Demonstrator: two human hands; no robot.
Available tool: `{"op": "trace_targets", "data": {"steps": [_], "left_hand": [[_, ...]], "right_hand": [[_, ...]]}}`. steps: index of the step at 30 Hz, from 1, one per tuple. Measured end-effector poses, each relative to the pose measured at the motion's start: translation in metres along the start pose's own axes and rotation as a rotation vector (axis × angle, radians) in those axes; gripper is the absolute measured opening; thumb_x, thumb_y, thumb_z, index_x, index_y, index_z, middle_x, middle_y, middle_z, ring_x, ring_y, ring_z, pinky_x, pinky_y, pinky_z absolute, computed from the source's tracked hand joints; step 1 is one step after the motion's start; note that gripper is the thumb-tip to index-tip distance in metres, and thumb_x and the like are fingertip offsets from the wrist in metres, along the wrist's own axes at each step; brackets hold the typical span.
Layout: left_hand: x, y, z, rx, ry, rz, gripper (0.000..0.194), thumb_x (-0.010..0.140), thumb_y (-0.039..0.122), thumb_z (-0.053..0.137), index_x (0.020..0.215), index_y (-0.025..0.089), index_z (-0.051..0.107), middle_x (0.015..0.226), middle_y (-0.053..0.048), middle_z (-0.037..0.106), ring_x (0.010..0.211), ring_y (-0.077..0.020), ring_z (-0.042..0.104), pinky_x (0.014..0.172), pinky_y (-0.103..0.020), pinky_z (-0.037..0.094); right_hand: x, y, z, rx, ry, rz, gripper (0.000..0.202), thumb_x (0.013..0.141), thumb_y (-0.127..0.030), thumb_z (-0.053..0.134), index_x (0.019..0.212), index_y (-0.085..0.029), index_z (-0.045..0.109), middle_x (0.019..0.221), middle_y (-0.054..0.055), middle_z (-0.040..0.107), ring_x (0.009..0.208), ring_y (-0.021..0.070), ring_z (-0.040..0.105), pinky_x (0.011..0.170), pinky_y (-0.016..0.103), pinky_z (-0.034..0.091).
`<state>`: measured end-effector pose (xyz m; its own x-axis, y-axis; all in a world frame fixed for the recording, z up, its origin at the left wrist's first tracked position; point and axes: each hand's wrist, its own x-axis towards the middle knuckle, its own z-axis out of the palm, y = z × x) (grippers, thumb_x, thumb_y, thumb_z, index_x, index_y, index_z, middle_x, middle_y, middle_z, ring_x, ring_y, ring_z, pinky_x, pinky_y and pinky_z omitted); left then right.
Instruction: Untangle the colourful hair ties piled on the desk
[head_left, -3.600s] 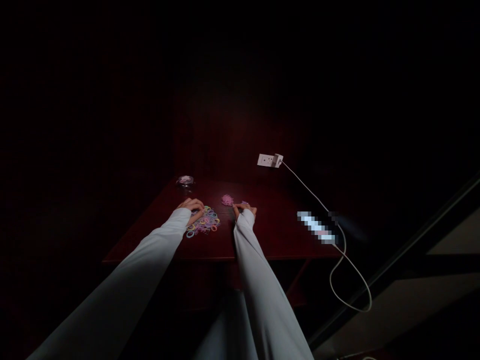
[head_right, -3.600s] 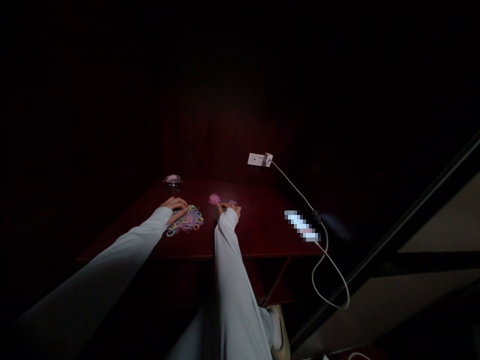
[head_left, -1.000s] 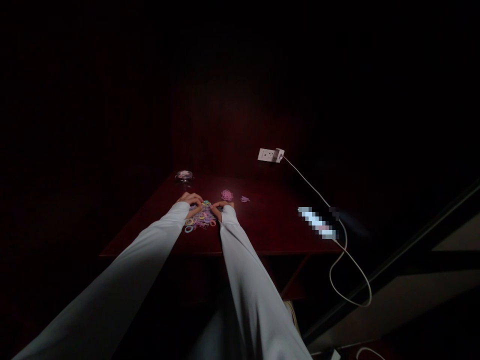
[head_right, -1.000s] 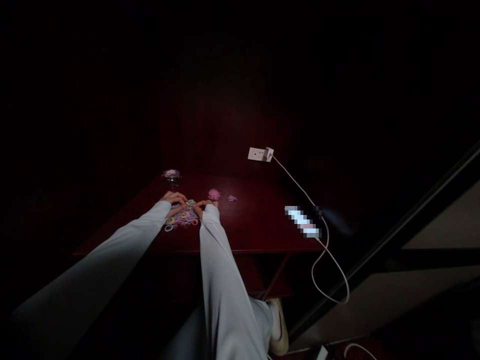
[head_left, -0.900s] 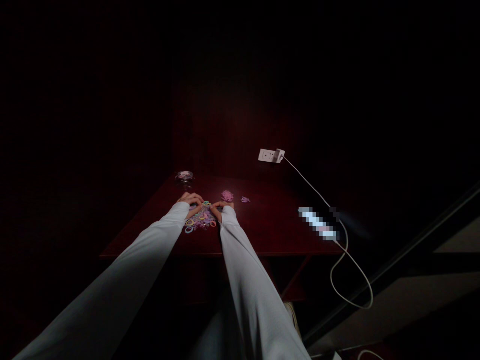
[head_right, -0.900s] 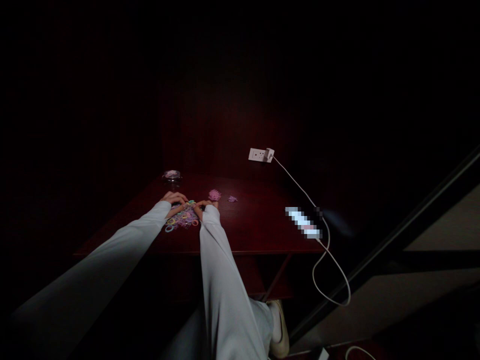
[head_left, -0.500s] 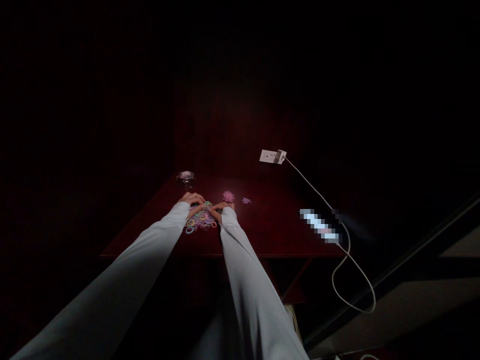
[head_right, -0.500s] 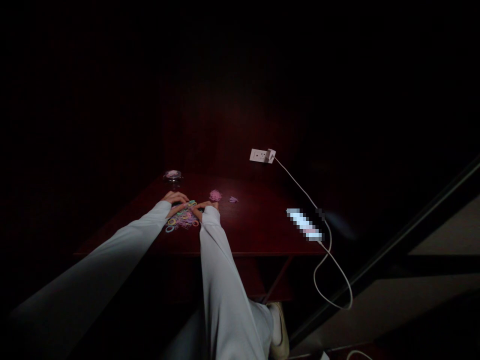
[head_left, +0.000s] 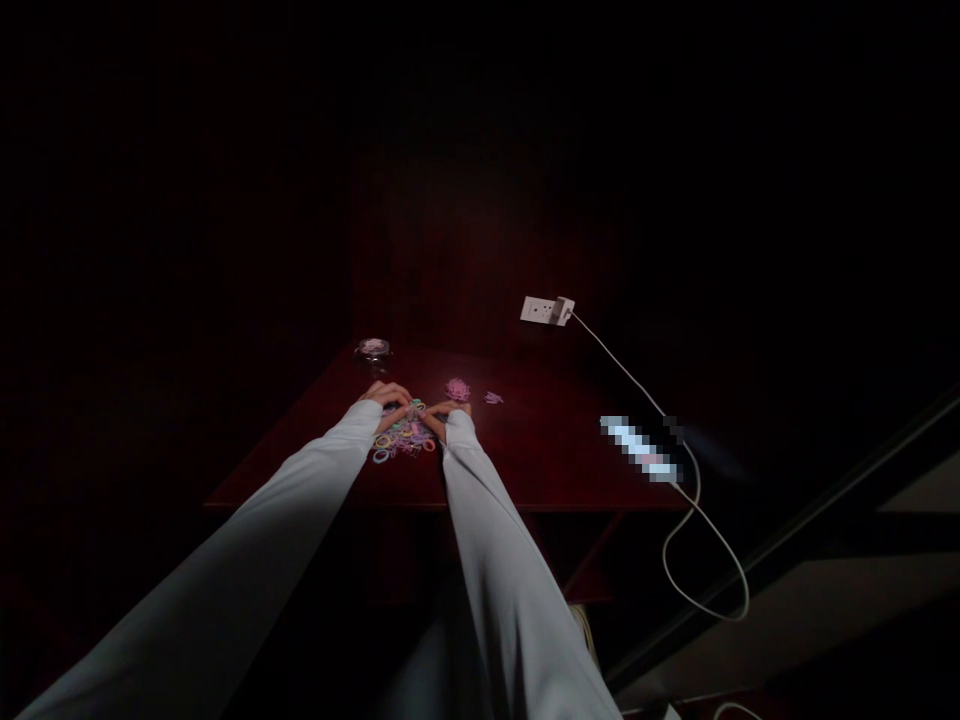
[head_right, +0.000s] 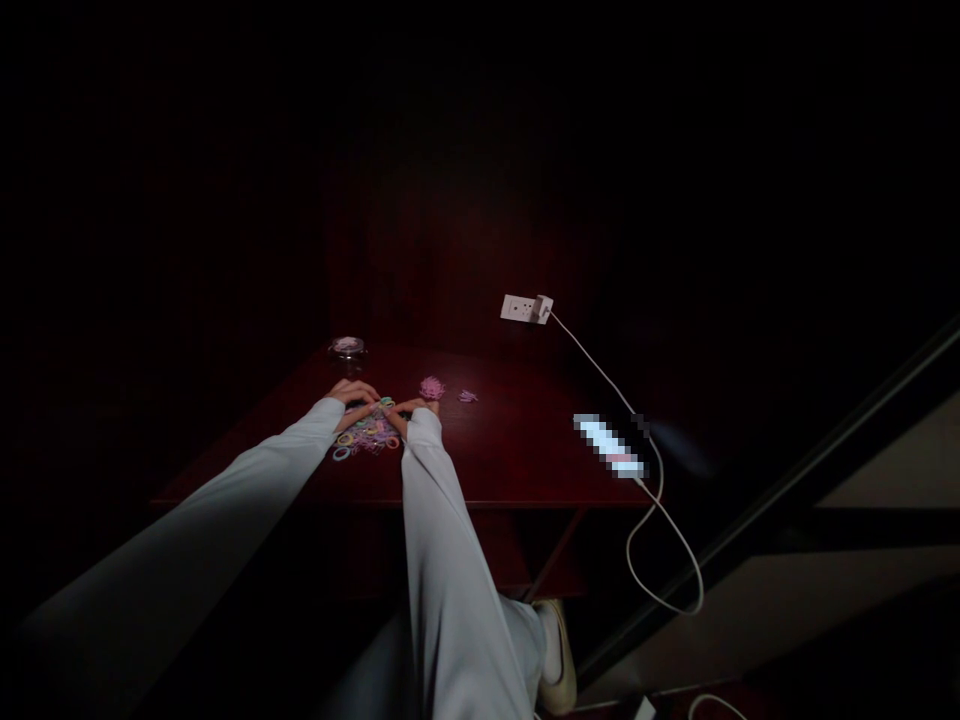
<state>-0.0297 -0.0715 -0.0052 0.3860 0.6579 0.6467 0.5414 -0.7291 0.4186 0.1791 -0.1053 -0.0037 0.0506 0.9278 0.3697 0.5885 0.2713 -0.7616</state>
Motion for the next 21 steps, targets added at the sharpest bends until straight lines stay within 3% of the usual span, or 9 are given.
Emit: {"op": "trace_targets", "data": {"steps": [4,10,14,21], "left_hand": [[-0.001,0.005,-0.002,0.007,-0.006,-0.003,0.028,0.100,0.044,0.062,0.085,0.026,0.076,0.111,-0.007,0.081,0.100,-0.0267,0.066,0.096,-0.042,0.055],[-0.004,0.005,0.000,0.047,-0.016,0.034,0.028,0.098,0.050,0.066,0.105,0.027,0.081,0.115,-0.005,0.080,0.102,-0.0246,0.066,0.095,-0.038,0.054],[-0.005,0.004,0.001,0.045,-0.041,0.043,0.032,0.100,0.050,0.064,0.091,0.026,0.082,0.113,-0.005,0.079,0.100,-0.0243,0.064,0.095,-0.038,0.053],[0.002,-0.010,0.003,0.024,-0.053,0.006,0.028,0.096,0.049,0.067,0.085,0.026,0.077,0.112,-0.004,0.080,0.098,-0.0242,0.064,0.094,-0.039,0.054]], "right_hand": [[-0.001,0.001,-0.003,-0.014,-0.010,-0.039,0.026,0.090,-0.053,0.080,0.085,-0.029,0.088,0.101,0.004,0.081,0.116,0.0260,0.064,0.102,0.037,0.049],[-0.001,0.009,-0.004,-0.066,-0.039,-0.069,0.017,0.092,-0.045,0.080,0.095,-0.031,0.089,0.105,0.002,0.082,0.119,0.0248,0.064,0.103,0.035,0.049],[0.000,0.008,-0.001,-0.061,-0.018,-0.063,0.020,0.095,-0.046,0.077,0.089,-0.030,0.088,0.105,0.002,0.082,0.118,0.0247,0.063,0.103,0.035,0.048],[-0.002,-0.002,-0.007,-0.035,-0.020,-0.015,0.015,0.090,-0.040,0.079,0.089,-0.028,0.087,0.102,0.003,0.081,0.117,0.0259,0.062,0.104,0.036,0.047]]}}
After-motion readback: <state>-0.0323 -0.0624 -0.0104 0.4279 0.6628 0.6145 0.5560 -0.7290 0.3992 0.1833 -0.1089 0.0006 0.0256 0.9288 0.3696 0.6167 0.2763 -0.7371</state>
